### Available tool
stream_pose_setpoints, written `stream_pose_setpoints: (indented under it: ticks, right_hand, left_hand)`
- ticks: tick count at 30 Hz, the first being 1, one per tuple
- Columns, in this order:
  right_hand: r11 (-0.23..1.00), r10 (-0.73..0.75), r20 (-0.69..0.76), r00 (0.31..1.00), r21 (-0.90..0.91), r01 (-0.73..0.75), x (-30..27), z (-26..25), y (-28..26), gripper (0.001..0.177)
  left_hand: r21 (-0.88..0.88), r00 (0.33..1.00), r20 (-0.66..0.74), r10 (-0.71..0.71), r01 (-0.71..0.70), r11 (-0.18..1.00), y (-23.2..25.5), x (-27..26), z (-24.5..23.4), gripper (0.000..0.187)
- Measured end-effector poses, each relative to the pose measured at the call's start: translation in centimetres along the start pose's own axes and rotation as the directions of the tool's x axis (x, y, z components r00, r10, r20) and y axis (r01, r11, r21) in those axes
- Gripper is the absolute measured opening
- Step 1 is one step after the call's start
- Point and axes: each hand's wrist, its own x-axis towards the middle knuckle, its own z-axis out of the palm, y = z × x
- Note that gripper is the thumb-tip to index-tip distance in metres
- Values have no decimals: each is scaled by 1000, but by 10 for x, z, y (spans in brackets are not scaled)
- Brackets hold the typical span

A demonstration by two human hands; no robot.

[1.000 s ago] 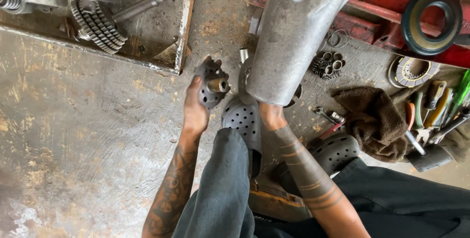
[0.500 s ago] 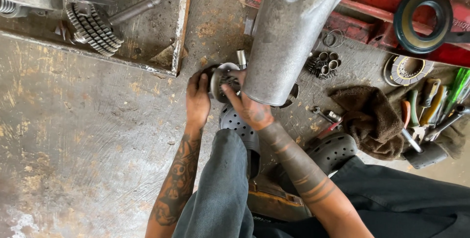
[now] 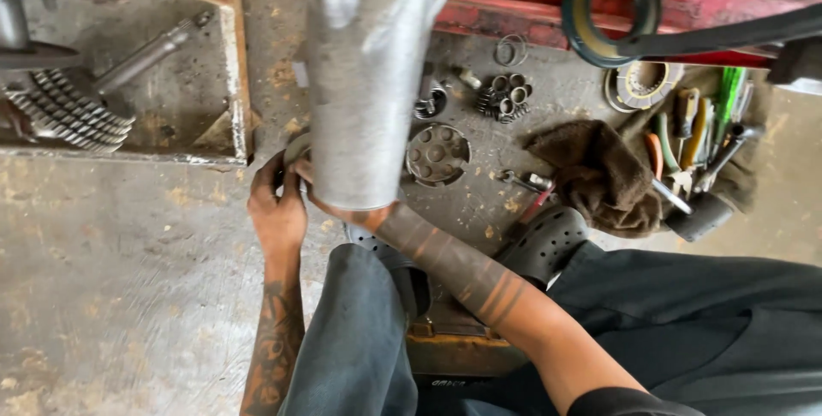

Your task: The person sits on the floor and works on a disassembled engine, handling various small metal components such as gears and bearings. They pick up and inspect parts, then use a small brush to clean a cylindrical metal piece.

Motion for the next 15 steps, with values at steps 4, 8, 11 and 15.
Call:
stream_pose_setpoints:
  ticks: [4, 8, 11, 15]
  right_hand:
    - [997, 79, 69, 994, 8, -80, 0, 18, -5, 18]
    - [986, 160, 136, 978, 22, -165, -7, 29, -11, 17]
    - [974, 216, 183, 959, 30, -225, -20, 22, -18, 17]
    - [961, 263, 225, 938, 26, -276, -28, 21, -20, 18]
  left_hand:
    - [10, 1000, 6, -9, 9, 1000, -21, 11, 2, 27]
    - [10, 1000, 26, -17, 17, 1000, -36, 15, 4, 26]
    - [20, 1000, 27, 4, -4, 1000, -31, 15, 0, 30]
    - [89, 998, 43, 49, -53, 995, -34, 13, -2, 39]
